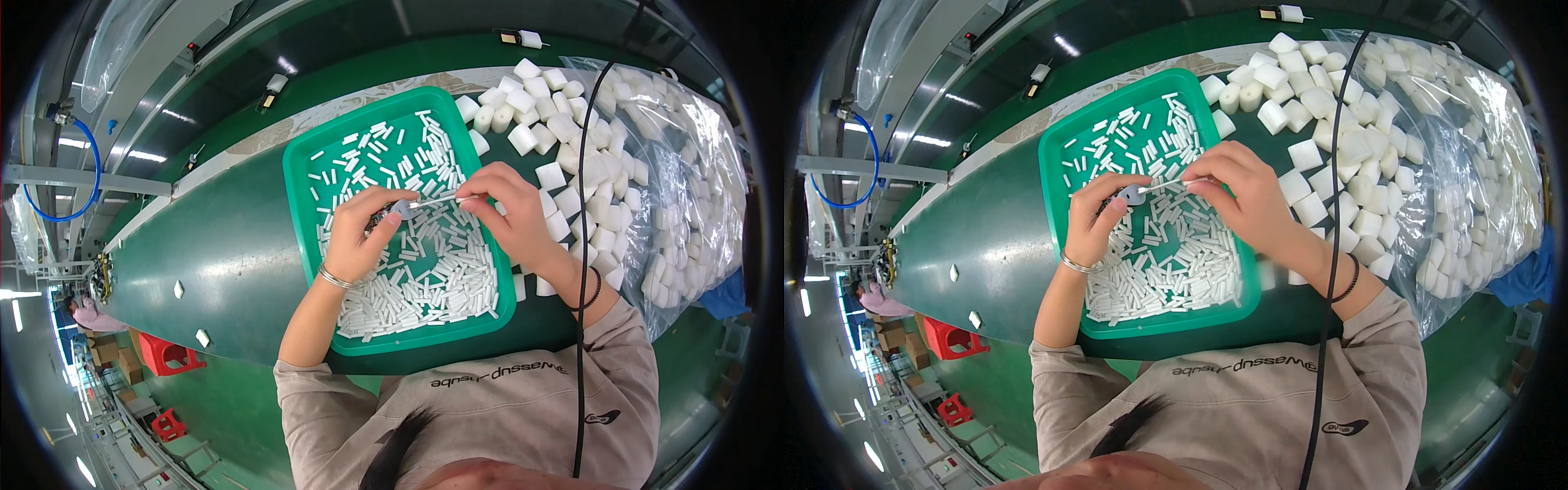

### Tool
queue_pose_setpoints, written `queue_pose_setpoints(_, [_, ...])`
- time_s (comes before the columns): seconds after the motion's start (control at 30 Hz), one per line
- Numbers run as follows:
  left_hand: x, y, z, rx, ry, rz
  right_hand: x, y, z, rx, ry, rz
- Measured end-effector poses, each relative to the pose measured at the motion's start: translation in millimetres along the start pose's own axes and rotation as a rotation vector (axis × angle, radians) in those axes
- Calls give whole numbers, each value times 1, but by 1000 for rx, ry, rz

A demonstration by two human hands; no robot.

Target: The person picks up a circuit board from a tray, slides a white foam cylinder from a large bag onto it by hand, and places the completed part on a conveyor belt.

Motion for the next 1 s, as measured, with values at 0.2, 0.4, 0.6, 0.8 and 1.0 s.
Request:
queue_pose_setpoints(0.2, [-1,1,-3,16,24,0,-1,1,-7,148,111,23])
queue_pose_setpoints(0.4, [0,1,-7,51,16,2,-2,2,-7,86,89,13])
queue_pose_setpoints(0.6, [-2,14,-8,125,-27,88,-5,9,7,-174,-156,63])
queue_pose_setpoints(0.8, [-8,22,-15,185,22,63,-8,14,6,-32,-61,60])
queue_pose_setpoints(1.0, [-8,15,-20,148,67,-16,-12,15,17,-149,-234,115])
Point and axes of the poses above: each hand's wrist, its own x-axis towards the middle knuckle, its own y-axis out of the palm, z = x × y, the point moved 7 cm from there along x, towards the middle knuckle, and after that the axes turned 1 degree about x, right-handed, at the moved point
